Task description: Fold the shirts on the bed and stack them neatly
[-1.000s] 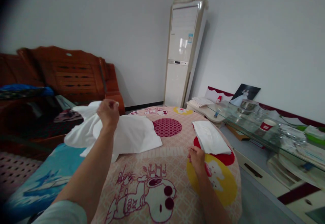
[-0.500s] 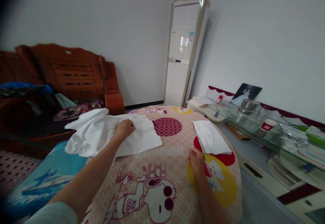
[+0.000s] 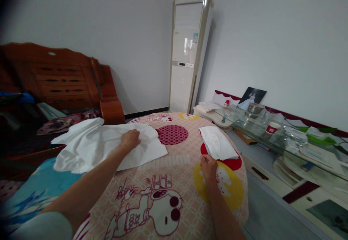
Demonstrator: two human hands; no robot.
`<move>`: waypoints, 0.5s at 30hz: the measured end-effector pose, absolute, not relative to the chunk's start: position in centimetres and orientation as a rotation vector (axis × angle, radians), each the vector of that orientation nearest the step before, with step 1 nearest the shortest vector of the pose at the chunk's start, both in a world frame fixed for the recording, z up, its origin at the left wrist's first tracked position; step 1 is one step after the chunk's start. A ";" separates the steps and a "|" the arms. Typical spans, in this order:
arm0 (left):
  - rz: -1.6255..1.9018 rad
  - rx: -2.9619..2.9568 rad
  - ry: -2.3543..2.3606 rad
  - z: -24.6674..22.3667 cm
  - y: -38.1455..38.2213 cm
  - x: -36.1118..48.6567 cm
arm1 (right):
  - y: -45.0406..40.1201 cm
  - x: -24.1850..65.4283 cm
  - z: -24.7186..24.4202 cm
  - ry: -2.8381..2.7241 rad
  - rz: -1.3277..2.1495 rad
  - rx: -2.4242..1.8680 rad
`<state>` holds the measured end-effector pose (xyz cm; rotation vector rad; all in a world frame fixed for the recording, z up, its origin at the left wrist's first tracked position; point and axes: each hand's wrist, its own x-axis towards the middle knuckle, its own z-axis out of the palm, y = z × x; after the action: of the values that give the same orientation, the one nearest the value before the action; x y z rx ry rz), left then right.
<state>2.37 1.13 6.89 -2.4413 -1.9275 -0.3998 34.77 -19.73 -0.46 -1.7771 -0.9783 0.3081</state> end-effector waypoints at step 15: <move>-0.932 -1.868 -2.371 9.1 3.6 -3.7 | -18.4 43.6 3.6 -1.453 -0.376 -2.687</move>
<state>-3.72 3.57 9.09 -1.8676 -2.3713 -0.9316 43.62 -18.41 3.60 -2.6871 -1.4526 -0.3761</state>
